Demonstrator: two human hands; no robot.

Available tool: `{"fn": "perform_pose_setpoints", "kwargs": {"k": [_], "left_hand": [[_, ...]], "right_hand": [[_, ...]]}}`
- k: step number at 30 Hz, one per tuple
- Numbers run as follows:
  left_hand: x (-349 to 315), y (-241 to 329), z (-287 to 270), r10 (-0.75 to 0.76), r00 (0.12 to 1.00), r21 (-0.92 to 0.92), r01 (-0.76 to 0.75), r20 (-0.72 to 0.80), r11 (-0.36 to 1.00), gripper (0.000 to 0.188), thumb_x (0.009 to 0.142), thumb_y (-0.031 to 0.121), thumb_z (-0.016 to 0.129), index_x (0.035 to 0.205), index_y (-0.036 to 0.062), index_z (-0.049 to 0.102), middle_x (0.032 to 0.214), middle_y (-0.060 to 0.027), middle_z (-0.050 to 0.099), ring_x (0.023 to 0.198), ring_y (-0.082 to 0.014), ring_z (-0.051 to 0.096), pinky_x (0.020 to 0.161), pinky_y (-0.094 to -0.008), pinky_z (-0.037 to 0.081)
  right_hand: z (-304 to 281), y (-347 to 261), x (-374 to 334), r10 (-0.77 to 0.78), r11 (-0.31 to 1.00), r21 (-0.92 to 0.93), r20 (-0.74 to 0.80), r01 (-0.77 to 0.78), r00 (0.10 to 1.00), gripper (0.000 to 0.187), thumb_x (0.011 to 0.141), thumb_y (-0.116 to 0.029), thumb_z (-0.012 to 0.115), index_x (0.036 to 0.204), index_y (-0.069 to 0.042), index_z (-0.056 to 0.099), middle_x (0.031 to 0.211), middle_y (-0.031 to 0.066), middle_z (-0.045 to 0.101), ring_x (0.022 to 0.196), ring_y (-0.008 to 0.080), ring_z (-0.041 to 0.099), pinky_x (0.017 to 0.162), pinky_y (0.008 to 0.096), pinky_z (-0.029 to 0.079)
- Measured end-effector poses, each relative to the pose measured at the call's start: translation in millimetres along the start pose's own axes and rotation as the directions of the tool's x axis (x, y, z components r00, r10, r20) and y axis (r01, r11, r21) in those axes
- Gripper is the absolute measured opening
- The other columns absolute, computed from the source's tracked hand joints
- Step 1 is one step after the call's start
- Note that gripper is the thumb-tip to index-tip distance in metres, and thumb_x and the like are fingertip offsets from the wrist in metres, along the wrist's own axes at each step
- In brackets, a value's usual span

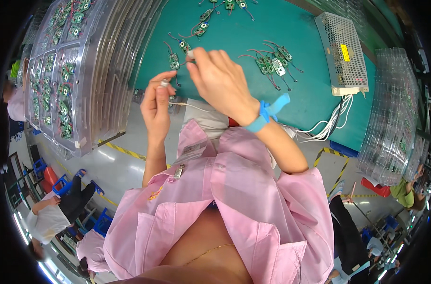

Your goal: Manually assembling electronic components by connecting small wires and circuit boards.

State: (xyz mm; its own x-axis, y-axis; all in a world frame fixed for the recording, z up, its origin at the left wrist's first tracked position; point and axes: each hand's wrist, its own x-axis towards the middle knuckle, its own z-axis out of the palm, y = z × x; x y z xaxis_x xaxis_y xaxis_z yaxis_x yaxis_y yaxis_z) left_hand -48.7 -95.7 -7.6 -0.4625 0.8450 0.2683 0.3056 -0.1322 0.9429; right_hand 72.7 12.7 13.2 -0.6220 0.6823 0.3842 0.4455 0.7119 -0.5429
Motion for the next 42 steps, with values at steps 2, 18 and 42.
{"fn": "perform_pose_setpoints", "kwargs": {"k": [2,18,42], "left_hand": [[-3,3,-3,-0.106,0.985,-0.138,0.087,-0.133,0.987,0.024,0.099,0.017,0.040,0.081,0.0040,0.051,0.098,-0.0103,0.060,0.091,-0.0182,0.052,0.083,-0.0269,0.037],[-2,11,-4,-0.246,0.959,-0.324,0.191,-0.138,0.927,0.024,0.100,0.020,0.038,0.083,0.0063,0.049,0.078,-0.0024,0.047,0.078,-0.0130,0.049,0.072,-0.0238,0.036],[6,57,31,-0.335,0.774,-0.388,0.579,0.538,0.717,0.028,0.095,0.028,0.048,0.077,0.0083,0.057,0.068,0.0051,0.048,0.060,-0.0035,0.031,0.055,-0.0158,0.024]], "right_hand": [[10,-6,7,-0.062,0.990,-0.133,-0.074,0.052,0.995,0.016,0.084,-0.016,0.059,0.098,-0.009,0.057,0.074,0.0041,0.055,0.069,0.0191,0.052,0.052,0.0296,0.043],[-1,12,30,0.350,0.525,0.762,0.213,-0.379,0.912,0.019,0.094,-0.022,0.051,0.097,-0.004,0.055,0.076,0.0054,0.056,0.059,0.0117,0.049,0.047,0.0232,0.040],[-63,13,-52,0.145,0.011,0.864,0.497,-0.503,0.856,0.017,0.094,-0.018,0.054,0.105,-0.006,0.057,0.066,-0.0050,0.046,0.054,0.0029,0.035,0.047,0.0158,0.027]]}}
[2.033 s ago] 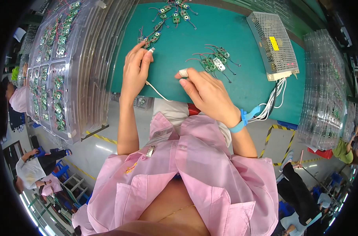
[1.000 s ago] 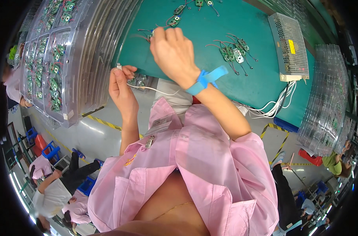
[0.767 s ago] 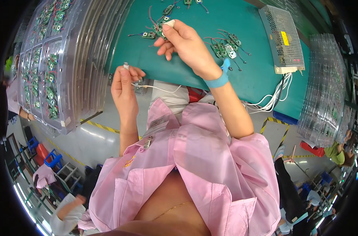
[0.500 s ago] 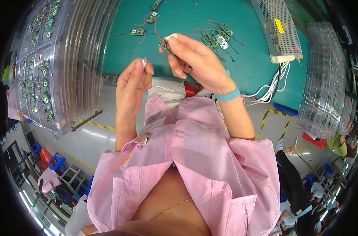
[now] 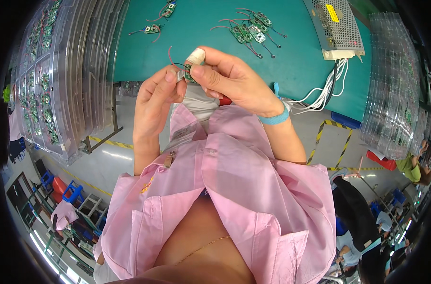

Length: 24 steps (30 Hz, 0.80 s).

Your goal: Manually assembling electronic components by connecting small wires and circuit boards.

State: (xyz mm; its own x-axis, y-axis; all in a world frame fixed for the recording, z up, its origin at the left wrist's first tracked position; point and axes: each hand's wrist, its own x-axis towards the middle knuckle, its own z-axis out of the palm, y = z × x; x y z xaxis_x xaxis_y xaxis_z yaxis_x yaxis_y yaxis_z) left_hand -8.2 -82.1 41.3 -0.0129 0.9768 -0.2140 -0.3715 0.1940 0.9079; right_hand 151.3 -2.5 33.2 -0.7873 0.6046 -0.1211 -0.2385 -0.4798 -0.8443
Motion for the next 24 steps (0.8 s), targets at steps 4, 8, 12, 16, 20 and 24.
{"fn": "perform_pose_setpoints", "kwargs": {"k": [4,8,12,16,20,24], "left_hand": [[-2,-1,-3,-0.038,0.999,0.007,0.038,0.027,0.999,0.028,0.095,0.027,0.048,0.076,0.0082,0.057,0.069,0.0045,0.048,0.061,-0.0041,0.032,0.056,-0.0158,0.024],[-1,-1,-10,-0.044,0.997,0.069,0.039,0.071,0.997,0.028,0.095,0.026,0.048,0.076,0.0080,0.056,0.070,0.0040,0.049,0.061,-0.0045,0.032,0.057,-0.0158,0.025],[0,1,-17,-0.048,0.993,0.112,0.035,0.112,0.993,0.027,0.095,0.026,0.047,0.077,0.0077,0.056,0.071,0.0035,0.049,0.062,-0.0048,0.034,0.058,-0.0160,0.026],[2,3,-20,-0.071,0.988,0.070,0.062,0.140,0.996,0.027,0.096,0.025,0.046,0.078,0.0074,0.056,0.071,0.0030,0.048,0.064,-0.0052,0.035,0.058,-0.0164,0.027],[5,-7,-25,-0.060,0.987,-0.139,0.081,0.152,0.987,0.025,0.096,0.024,0.047,0.081,0.0068,0.056,0.070,0.0028,0.048,0.064,-0.0054,0.036,0.058,-0.0167,0.028],[3,-8,-25,-0.090,0.992,-0.129,0.101,0.088,0.987,0.023,0.096,0.024,0.048,0.084,0.0061,0.056,0.070,0.0026,0.048,0.063,-0.0053,0.036,0.058,-0.0165,0.028]], "right_hand": [[-3,-4,0,0.042,0.997,-0.070,0.048,-0.039,0.998,0.016,0.094,-0.015,0.052,0.105,-0.004,0.054,0.075,-0.0015,0.049,0.057,0.0062,0.037,0.052,0.0179,0.031],[-9,-4,1,0.123,0.988,-0.103,0.089,-0.114,0.988,0.016,0.093,-0.014,0.052,0.105,-0.003,0.054,0.077,0.0000,0.050,0.058,0.0073,0.038,0.053,0.0183,0.033],[-11,-5,4,0.210,0.972,-0.134,0.126,-0.193,0.970,0.017,0.093,-0.015,0.053,0.105,-0.003,0.055,0.075,0.0007,0.052,0.058,0.0070,0.040,0.053,0.0178,0.033],[-8,-11,7,0.268,0.951,-0.201,0.153,-0.235,0.951,0.018,0.094,-0.016,0.052,0.105,-0.002,0.055,0.073,0.0018,0.054,0.057,0.0065,0.041,0.053,0.0172,0.034],[-2,-12,5,0.159,0.982,-0.109,0.055,-0.152,0.986,0.017,0.094,-0.019,0.052,0.098,-0.003,0.057,0.073,0.0020,0.056,0.055,0.0056,0.042,0.050,0.0162,0.034],[-4,-21,6,0.217,0.951,-0.235,0.058,-0.198,0.974,0.020,0.096,-0.021,0.049,0.092,-0.003,0.058,0.071,0.0018,0.056,0.053,0.0056,0.042,0.050,0.0162,0.035]]}}
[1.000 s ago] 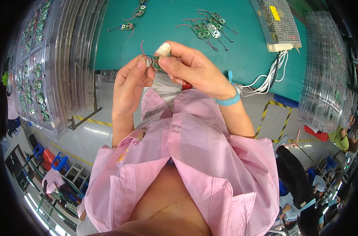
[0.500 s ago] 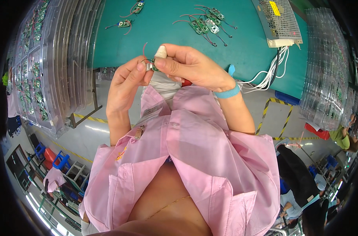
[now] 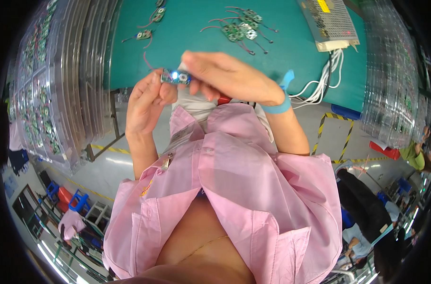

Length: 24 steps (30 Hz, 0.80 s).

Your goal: Manually assembling electronic components by connecting small wires and circuit boards.

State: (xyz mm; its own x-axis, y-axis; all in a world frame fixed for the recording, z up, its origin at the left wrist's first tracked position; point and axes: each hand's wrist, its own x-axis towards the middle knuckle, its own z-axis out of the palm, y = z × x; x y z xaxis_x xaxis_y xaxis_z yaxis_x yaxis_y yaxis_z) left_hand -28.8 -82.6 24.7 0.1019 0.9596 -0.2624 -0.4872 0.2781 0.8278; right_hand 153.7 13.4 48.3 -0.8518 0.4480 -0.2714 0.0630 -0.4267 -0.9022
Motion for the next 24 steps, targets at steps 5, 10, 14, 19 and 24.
{"fn": "perform_pose_setpoints", "kwargs": {"k": [5,10,14,19,24], "left_hand": [[-3,-1,-1,0.024,1.000,0.002,-0.024,0.009,1.000,0.021,0.096,0.024,0.048,0.089,0.0049,0.055,0.069,0.0027,0.047,0.060,-0.0047,0.035,0.055,-0.0168,0.028],[-1,-2,-2,-0.046,0.985,-0.219,0.082,0.165,0.972,0.020,0.096,0.023,0.047,0.093,0.0039,0.054,0.068,0.0028,0.046,0.056,-0.0040,0.033,0.052,-0.0176,0.027],[-5,-8,-12,-0.036,0.985,-0.335,0.092,0.171,0.938,0.020,0.096,0.022,0.047,0.092,0.0042,0.053,0.067,0.0030,0.045,0.054,-0.0038,0.031,0.050,-0.0182,0.026],[-18,-14,-32,0.044,0.998,-0.289,-0.055,-0.047,0.956,0.019,0.098,0.022,0.044,0.087,0.0066,0.049,0.063,0.0040,0.038,0.052,-0.0041,0.028,0.049,-0.0187,0.023],[-16,-17,-23,0.078,0.979,-0.104,-0.099,-0.189,0.990,0.022,0.099,0.021,0.042,0.082,0.0087,0.047,0.059,0.0051,0.031,0.053,-0.0045,0.027,0.050,-0.0191,0.021]], "right_hand": [[15,4,5,-0.059,0.996,-0.057,0.080,0.063,0.995,0.028,0.098,-0.025,0.044,0.082,-0.005,0.056,0.068,0.0007,0.055,0.050,0.0049,0.040,0.047,0.0172,0.032],[29,23,-4,-0.151,0.843,0.525,0.029,0.113,0.988,0.026,0.098,-0.023,0.045,0.080,-0.006,0.052,0.063,-0.0004,0.049,0.047,0.0049,0.035,0.045,0.0185,0.029],[35,20,-10,-0.116,0.792,0.601,-0.025,0.108,0.993,0.023,0.098,-0.020,0.044,0.081,-0.006,0.051,0.061,0.0003,0.045,0.044,0.0051,0.033,0.043,0.0193,0.026],[-15,-11,-32,-0.611,0.536,0.524,-0.300,0.662,0.733,0.020,0.097,-0.022,0.045,0.087,-0.006,0.051,0.061,0.0006,0.048,0.048,0.0090,0.040,0.045,0.0218,0.032],[-11,24,3,-0.630,0.160,-0.970,-0.244,-0.184,0.738,0.018,0.086,-0.019,0.061,0.093,-0.005,0.054,0.067,0.0025,0.049,0.060,0.0179,0.049,0.056,0.0274,0.043]]}}
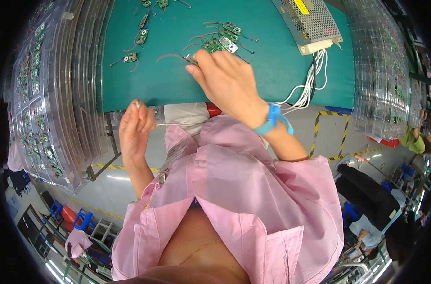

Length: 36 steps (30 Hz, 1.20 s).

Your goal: Manually assembling electronic components by connecting small wires and circuit boards.

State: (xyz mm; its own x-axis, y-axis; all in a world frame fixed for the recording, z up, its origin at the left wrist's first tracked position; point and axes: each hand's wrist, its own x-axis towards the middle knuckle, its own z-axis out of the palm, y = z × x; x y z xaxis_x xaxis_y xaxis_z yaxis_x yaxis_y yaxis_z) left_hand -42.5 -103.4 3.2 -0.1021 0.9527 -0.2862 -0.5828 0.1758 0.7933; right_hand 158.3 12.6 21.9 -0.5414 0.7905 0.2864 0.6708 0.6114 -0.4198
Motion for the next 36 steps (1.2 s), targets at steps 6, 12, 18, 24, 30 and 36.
{"fn": "perform_pose_setpoints", "kwargs": {"k": [6,12,18,24,30,36], "left_hand": [[5,-2,3,-0.025,1.000,0.087,0.026,-0.011,0.996,0.023,0.099,0.022,0.041,0.080,0.0091,0.046,0.059,0.0051,0.030,0.055,-0.0047,0.028,0.052,-0.0199,0.022],[10,0,9,-0.030,0.999,0.123,0.033,-0.022,0.992,0.025,0.099,0.022,0.040,0.079,0.0092,0.046,0.059,0.0051,0.030,0.055,-0.0048,0.028,0.053,-0.0201,0.022],[12,-1,4,-0.021,1.000,0.064,0.022,-0.006,0.998,0.025,0.098,0.024,0.044,0.079,0.0078,0.050,0.067,0.0023,0.043,0.056,-0.0048,0.030,0.054,-0.0185,0.026],[9,3,-4,-0.003,0.999,0.038,0.004,-0.044,0.999,0.025,0.098,0.023,0.045,0.080,0.0074,0.050,0.067,0.0021,0.043,0.056,-0.0045,0.030,0.054,-0.0179,0.026],[6,3,-5,0.008,0.995,0.032,-0.005,-0.102,0.999,0.026,0.099,0.024,0.042,0.079,0.0077,0.049,0.063,0.0035,0.037,0.055,-0.0044,0.029,0.053,-0.0181,0.024],[4,8,-7,0.030,0.992,0.030,-0.026,-0.126,0.999,0.028,0.099,0.025,0.040,0.078,0.0084,0.047,0.059,0.0049,0.030,0.054,-0.0044,0.029,0.052,-0.0187,0.023]], "right_hand": [[24,1,-5,0.016,0.985,-0.162,-0.215,-0.052,0.976,0.022,0.080,-0.017,0.066,0.098,-0.011,0.057,0.080,0.0034,0.054,0.068,0.0207,0.051,0.062,0.0298,0.045],[27,23,-2,0.038,0.953,-0.286,-0.227,-0.104,0.973,0.027,0.078,-0.017,0.067,0.103,-0.011,0.058,0.086,0.0038,0.055,0.073,0.0209,0.051,0.064,0.0305,0.045],[23,23,10,-0.041,0.959,-0.278,-0.357,-0.064,0.933,0.026,0.075,-0.013,0.068,0.098,-0.009,0.058,0.082,0.0051,0.050,0.071,0.0208,0.047,0.063,0.0313,0.043],[30,18,26,-0.167,0.961,-0.266,-0.356,0.072,0.919,0.019,0.076,-0.010,0.065,0.094,-0.011,0.059,0.083,0.0046,0.052,0.071,0.0210,0.048,0.064,0.0314,0.043],[41,-37,43,-0.239,0.967,0.034,-0.222,0.252,0.945,0.021,0.077,-0.012,0.065,0.096,-0.009,0.058,0.077,0.0042,0.052,0.068,0.0208,0.049,0.061,0.0301,0.044],[82,-53,78,-0.255,0.966,-0.092,-0.150,0.243,0.955,0.025,0.080,-0.015,0.064,0.102,-0.008,0.055,0.086,0.0049,0.057,0.075,0.0212,0.054,0.065,0.0303,0.047]]}}
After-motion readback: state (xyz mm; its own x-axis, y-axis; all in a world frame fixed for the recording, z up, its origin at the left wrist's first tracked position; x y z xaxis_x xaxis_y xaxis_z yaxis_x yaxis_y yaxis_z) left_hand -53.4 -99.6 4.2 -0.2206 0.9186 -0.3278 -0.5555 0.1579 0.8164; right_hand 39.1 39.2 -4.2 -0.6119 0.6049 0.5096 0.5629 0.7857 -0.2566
